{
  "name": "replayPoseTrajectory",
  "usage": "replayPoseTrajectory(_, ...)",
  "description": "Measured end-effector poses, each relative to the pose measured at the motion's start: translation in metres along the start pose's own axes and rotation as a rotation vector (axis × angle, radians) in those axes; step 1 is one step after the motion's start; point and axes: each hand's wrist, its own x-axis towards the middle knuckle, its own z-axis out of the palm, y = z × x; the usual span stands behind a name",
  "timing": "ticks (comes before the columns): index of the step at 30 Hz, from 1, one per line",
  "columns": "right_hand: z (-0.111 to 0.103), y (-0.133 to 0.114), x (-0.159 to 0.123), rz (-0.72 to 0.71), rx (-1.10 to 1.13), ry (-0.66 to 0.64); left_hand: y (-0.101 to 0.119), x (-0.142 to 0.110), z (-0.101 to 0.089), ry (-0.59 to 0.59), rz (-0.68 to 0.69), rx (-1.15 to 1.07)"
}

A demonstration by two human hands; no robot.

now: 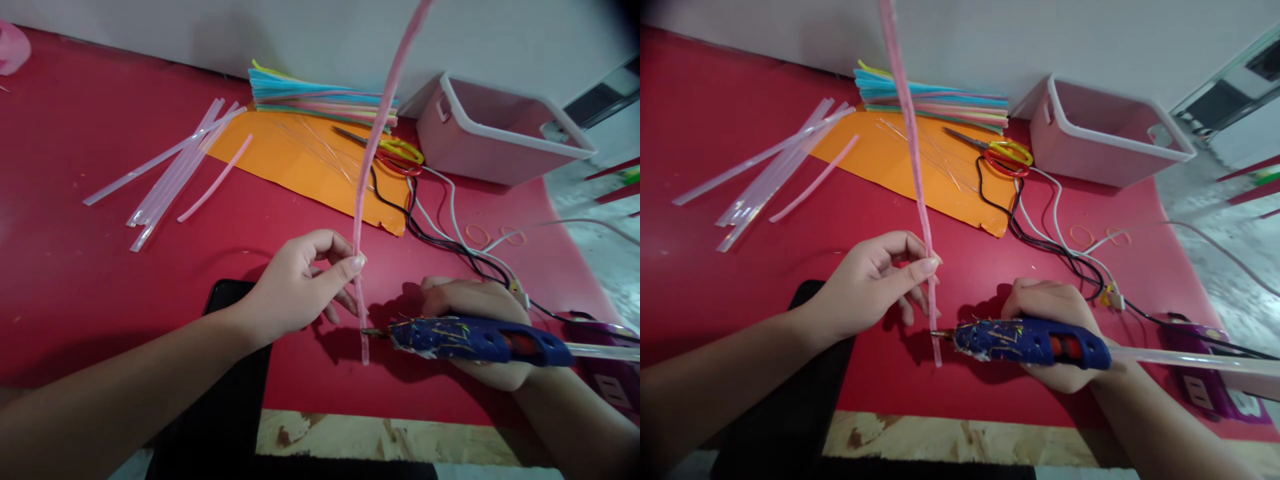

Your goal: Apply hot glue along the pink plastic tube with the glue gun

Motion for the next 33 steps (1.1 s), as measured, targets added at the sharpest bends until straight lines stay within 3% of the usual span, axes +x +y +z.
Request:
replayPoseTrajectory(22,0.000,-0.008,0.004,0.081,0.032,0.100,-0.001,-0.001,0.001,0.009,0.025,0.035)
replayPoseTrajectory(33,0.001,0.000,0.002,-0.032,-0.017,-0.019,0.001,0.000,0.001,0.024,0.055,0.047)
